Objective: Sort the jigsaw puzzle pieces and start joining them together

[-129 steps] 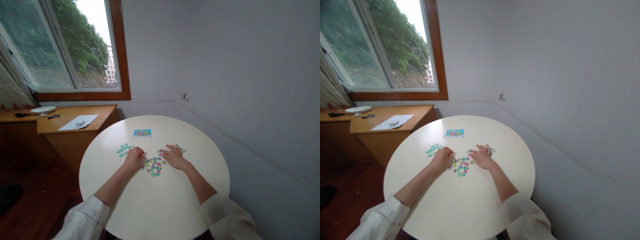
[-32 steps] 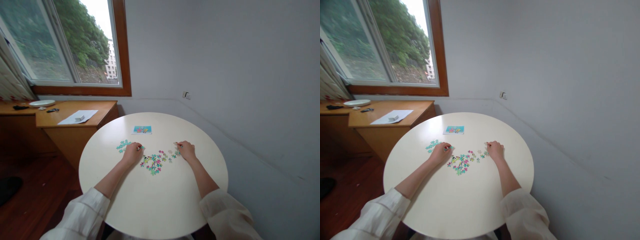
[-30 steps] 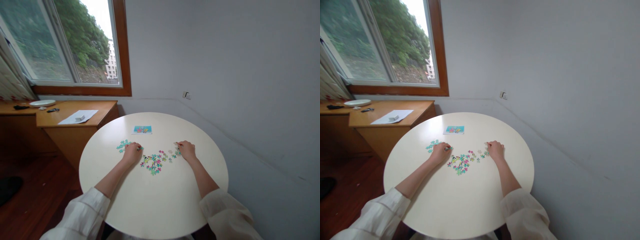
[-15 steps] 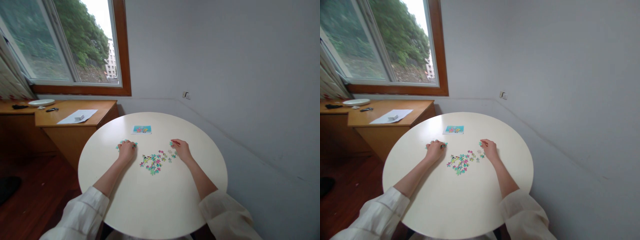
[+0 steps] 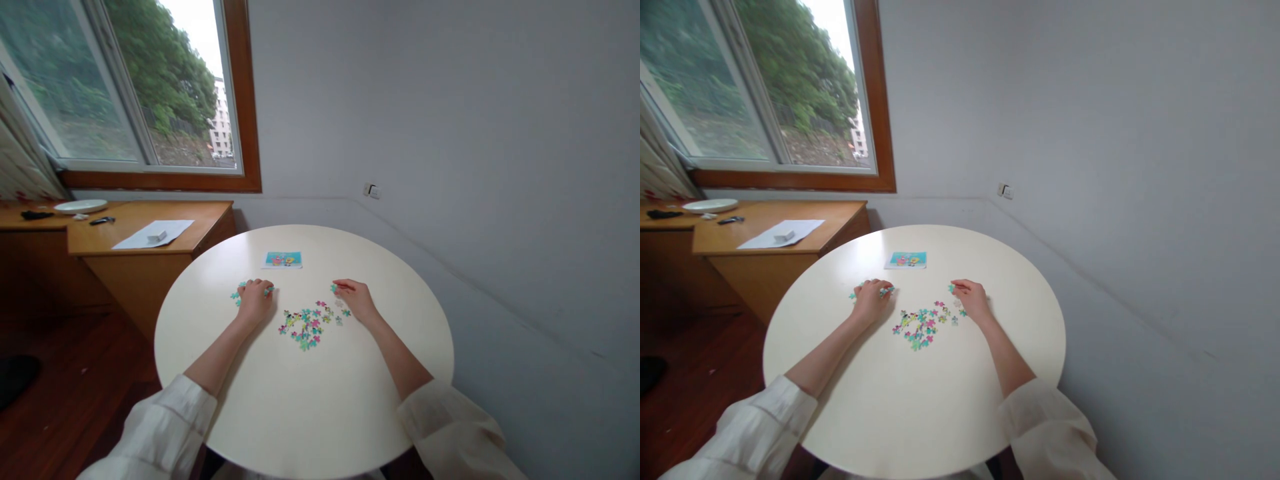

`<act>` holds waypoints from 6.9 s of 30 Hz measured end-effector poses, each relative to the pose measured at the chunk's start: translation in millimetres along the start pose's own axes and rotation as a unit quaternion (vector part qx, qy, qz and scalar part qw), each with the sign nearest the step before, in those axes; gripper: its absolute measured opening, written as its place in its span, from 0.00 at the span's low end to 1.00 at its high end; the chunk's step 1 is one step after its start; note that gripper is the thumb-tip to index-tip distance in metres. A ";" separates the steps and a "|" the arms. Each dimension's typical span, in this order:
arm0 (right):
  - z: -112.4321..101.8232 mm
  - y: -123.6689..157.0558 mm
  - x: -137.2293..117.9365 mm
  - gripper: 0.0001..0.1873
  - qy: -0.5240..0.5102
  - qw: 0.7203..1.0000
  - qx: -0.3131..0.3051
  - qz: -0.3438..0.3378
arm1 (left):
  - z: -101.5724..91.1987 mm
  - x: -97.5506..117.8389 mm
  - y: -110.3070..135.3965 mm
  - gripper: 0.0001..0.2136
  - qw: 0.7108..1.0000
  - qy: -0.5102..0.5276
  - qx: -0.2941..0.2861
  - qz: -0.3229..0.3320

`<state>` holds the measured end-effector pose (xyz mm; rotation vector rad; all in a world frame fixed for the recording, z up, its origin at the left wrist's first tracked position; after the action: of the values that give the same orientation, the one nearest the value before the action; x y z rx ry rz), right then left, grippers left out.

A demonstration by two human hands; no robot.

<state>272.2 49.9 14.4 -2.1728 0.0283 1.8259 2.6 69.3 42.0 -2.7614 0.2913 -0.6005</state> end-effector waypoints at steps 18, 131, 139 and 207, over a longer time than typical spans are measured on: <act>70.9 34.4 -31.1 0.14 0.014 0.987 -0.153 -0.048 | 3.1 72.3 32.0 0.07 0.963 0.209 -0.054 0.162; -27.8 -3.1 -2.7 0.14 0.534 0.844 0.045 0.018 | 6.2 -12.1 -0.5 0.13 1.000 -0.005 0.010 -0.025; -23.7 -4.9 -0.7 0.10 0.527 0.849 0.030 0.027 | 5.5 -5.8 1.2 0.12 1.000 0.019 0.015 -0.010; -41.8 6.5 -14.1 0.11 0.528 0.847 0.003 0.071 | 30.1 47.6 21.6 0.16 0.986 -0.034 -0.123 0.104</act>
<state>308.3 31.2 32.7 -2.9164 0.4306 0.4483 55.2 44.2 26.4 -2.9234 0.6692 -0.4413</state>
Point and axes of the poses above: each hand's wrist, its own y-axis away from the middle knuckle, its own z-axis out of the palm, x = y × z, the point moved 9 cm from there along -y, towards the middle knuckle, and after that the axes turned 2 degrees about y, right-handed, at the moved point
